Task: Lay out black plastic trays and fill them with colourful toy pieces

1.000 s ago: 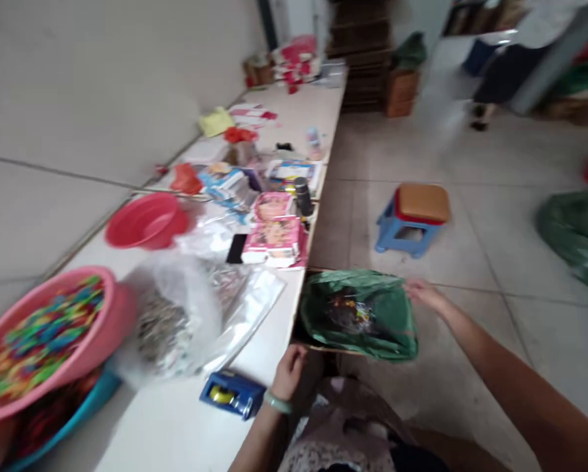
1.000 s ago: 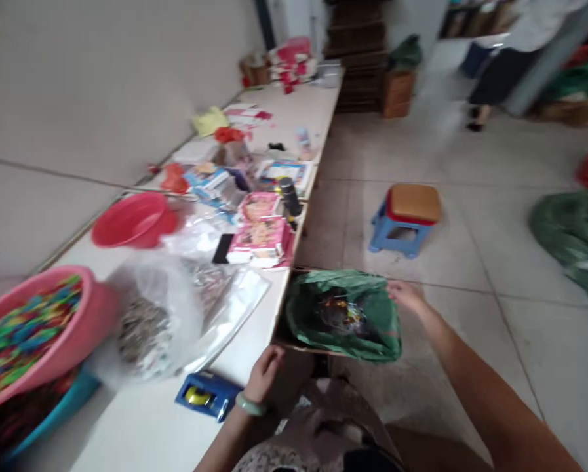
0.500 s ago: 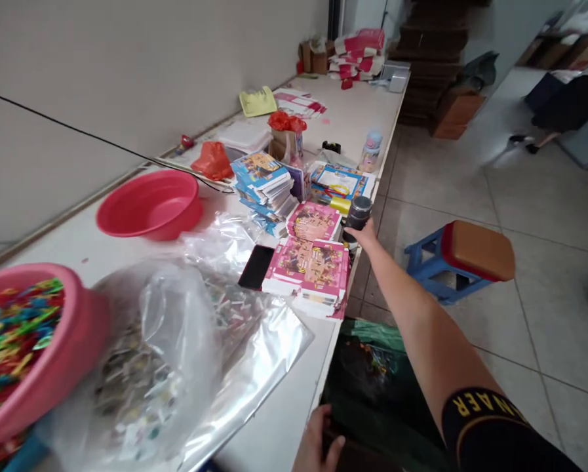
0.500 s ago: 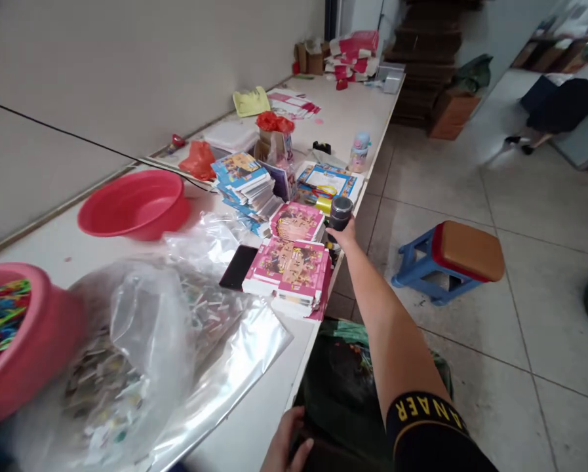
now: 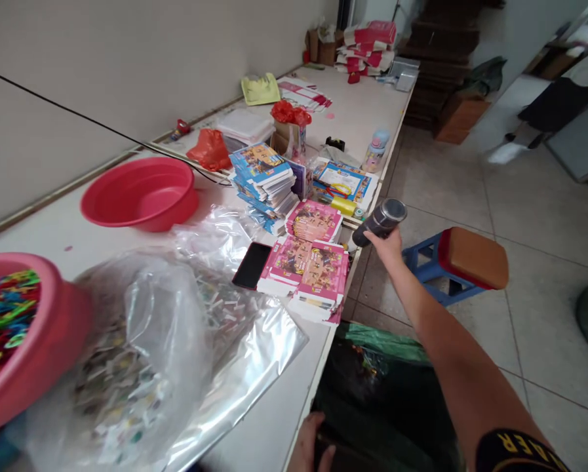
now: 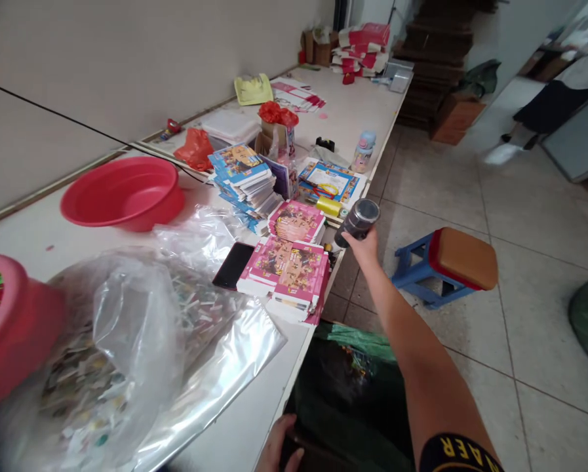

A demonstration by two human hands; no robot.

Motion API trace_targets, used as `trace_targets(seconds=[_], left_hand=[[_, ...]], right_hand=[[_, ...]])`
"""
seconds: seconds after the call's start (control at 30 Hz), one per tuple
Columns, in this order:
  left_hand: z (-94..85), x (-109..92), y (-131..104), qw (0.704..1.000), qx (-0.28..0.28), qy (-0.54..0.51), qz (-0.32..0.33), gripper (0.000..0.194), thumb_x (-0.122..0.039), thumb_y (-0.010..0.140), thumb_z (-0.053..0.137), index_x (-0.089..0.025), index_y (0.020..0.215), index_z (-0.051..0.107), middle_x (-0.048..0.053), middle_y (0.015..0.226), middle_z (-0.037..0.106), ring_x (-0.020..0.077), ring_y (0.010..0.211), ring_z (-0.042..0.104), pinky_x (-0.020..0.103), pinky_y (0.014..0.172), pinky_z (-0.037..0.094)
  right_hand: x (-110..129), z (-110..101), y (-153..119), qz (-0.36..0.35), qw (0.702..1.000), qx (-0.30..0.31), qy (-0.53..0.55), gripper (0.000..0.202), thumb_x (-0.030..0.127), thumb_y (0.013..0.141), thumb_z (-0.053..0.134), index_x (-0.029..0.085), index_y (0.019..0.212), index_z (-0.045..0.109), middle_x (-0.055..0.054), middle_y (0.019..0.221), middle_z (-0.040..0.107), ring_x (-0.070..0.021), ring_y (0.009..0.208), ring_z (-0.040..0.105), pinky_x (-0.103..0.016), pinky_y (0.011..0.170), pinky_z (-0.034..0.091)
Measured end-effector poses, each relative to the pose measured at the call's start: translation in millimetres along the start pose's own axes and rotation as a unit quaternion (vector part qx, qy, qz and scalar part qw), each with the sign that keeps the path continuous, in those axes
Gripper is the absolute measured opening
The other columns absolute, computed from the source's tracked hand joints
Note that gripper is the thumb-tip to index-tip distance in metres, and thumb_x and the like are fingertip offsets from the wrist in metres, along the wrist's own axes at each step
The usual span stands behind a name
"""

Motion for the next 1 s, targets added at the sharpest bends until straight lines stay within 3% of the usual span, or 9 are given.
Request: trace_targets(seconds=[0.13, 0.23, 0.33, 0.43, 0.6, 0.7, 0.77, 0.87, 1.0], left_hand=[[5.1, -59, 9, 0.996, 0.067, -0.058, 0.019, 0.044, -0.046, 0.083, 0.056, -0.027, 0.122, 0.061, 0.011, 0.125, 0.063, 0.0312, 0.119, 0.06, 0.048, 0.106, 0.047], [12.6, -142, 26, 0.986, 0.094, -0.089, 0.105, 0.047, -0.043, 0.089, 0.053, -0.023, 0.132, 0.051, 0.013, 0.131, 0.058, 0.0251, 0.12, 0.058, 0.044, 0.108, 0.045], [31.5, -232, 32, 0.961, 0.112, -0.034, 0.252, 0.081, -0.042, 0.073, 0.075, -0.02, 0.142, 0.04, 0.016, 0.146, 0.044, 0.0309, 0.136, 0.041, 0.051, 0.116, 0.031], [62.1, -286, 19, 0.937, 0.13, -0.018, 0.324, 0.104, -0.038, 0.061, 0.083, -0.014, 0.146, 0.029, 0.02, 0.146, 0.042, 0.0344, 0.135, 0.041, 0.054, 0.114, 0.033], [93.6, -314, -22, 0.943, 0.091, -0.015, 0.321, 0.067, -0.028, 0.071, 0.068, -0.013, 0.131, 0.042, 0.015, 0.121, 0.063, 0.0271, 0.109, 0.063, 0.044, 0.098, 0.05], [102.6, -327, -46, 0.937, 0.102, -0.001, 0.335, 0.061, -0.026, 0.066, 0.069, -0.015, 0.121, 0.048, 0.01, 0.113, 0.067, 0.0254, 0.101, 0.066, 0.04, 0.092, 0.053], [107.3, -335, -57, 0.931, 0.111, 0.028, 0.348, 0.062, -0.026, 0.065, 0.069, -0.016, 0.122, 0.047, 0.009, 0.112, 0.068, 0.0247, 0.1, 0.066, 0.038, 0.091, 0.053], [117.7, -339, -69, 0.918, 0.126, 0.084, 0.367, 0.066, -0.027, 0.066, 0.07, -0.016, 0.127, 0.045, 0.009, 0.115, 0.067, 0.0252, 0.103, 0.066, 0.039, 0.092, 0.053], [134.7, -327, -75, 0.904, 0.154, 0.121, 0.38, 0.073, -0.03, 0.063, 0.076, -0.018, 0.128, 0.045, 0.01, 0.118, 0.066, 0.027, 0.106, 0.065, 0.041, 0.093, 0.053]], right_hand=[[26, -67, -70, 0.002, 0.997, 0.076, -0.026, 0.066, 0.042, 0.052, 0.082, 0.016, 0.105, 0.053, -0.014, 0.112, 0.066, -0.0264, 0.1, 0.063, -0.045, 0.095, 0.048], [38, -113, -144, 0.035, 0.987, 0.143, -0.06, 0.059, 0.042, 0.054, 0.081, 0.019, 0.102, 0.055, -0.013, 0.108, 0.067, -0.0288, 0.099, 0.064, -0.049, 0.094, 0.048], [52, -150, -214, 0.056, 0.98, 0.181, -0.061, 0.059, 0.037, 0.056, 0.079, 0.02, 0.107, 0.055, -0.012, 0.109, 0.067, -0.0292, 0.1, 0.064, -0.051, 0.095, 0.047], [68, -182, -263, 0.058, 0.984, 0.16, -0.05, 0.068, 0.03, 0.054, 0.077, 0.017, 0.115, 0.052, -0.013, 0.115, 0.065, -0.0299, 0.105, 0.062, -0.05, 0.098, 0.046], [89, -233, -298, 0.049, 0.992, 0.1, -0.062, 0.079, 0.022, 0.05, 0.076, 0.017, 0.123, 0.047, -0.014, 0.124, 0.06, -0.0298, 0.116, 0.057, -0.046, 0.104, 0.043], [111, -266, -307, 0.031, 0.988, 0.134, -0.07, 0.086, 0.022, 0.055, 0.074, 0.017, 0.133, 0.038, -0.015, 0.132, 0.054, -0.0282, 0.123, 0.053, -0.045, 0.107, 0.041], [142, -291, -311, -0.029, 0.983, 0.155, -0.096, 0.092, 0.024, 0.061, 0.073, 0.018, 0.142, 0.03, -0.015, 0.143, 0.045, -0.0269, 0.132, 0.044, -0.045, 0.111, 0.036], [188, -320, -316, -0.113, 0.952, 0.179, -0.22, 0.092, 0.034, 0.064, 0.075, 0.02, 0.145, 0.033, -0.013, 0.15, 0.037, -0.0298, 0.138, 0.035, -0.048, 0.115, 0.028], [208, -328, -322, -0.102, 0.894, 0.227, -0.372, 0.083, 0.039, 0.067, 0.073, 0.011, 0.14, 0.045, -0.016, 0.134, 0.053, -0.0339, 0.124, 0.046, -0.051, 0.109, 0.034]])
Point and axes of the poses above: each hand's wrist, its own y-axis towards the middle knuckle, its own z-axis out of the palm, x = y × z, the point moved 9 cm from there along y, towards the middle knuckle
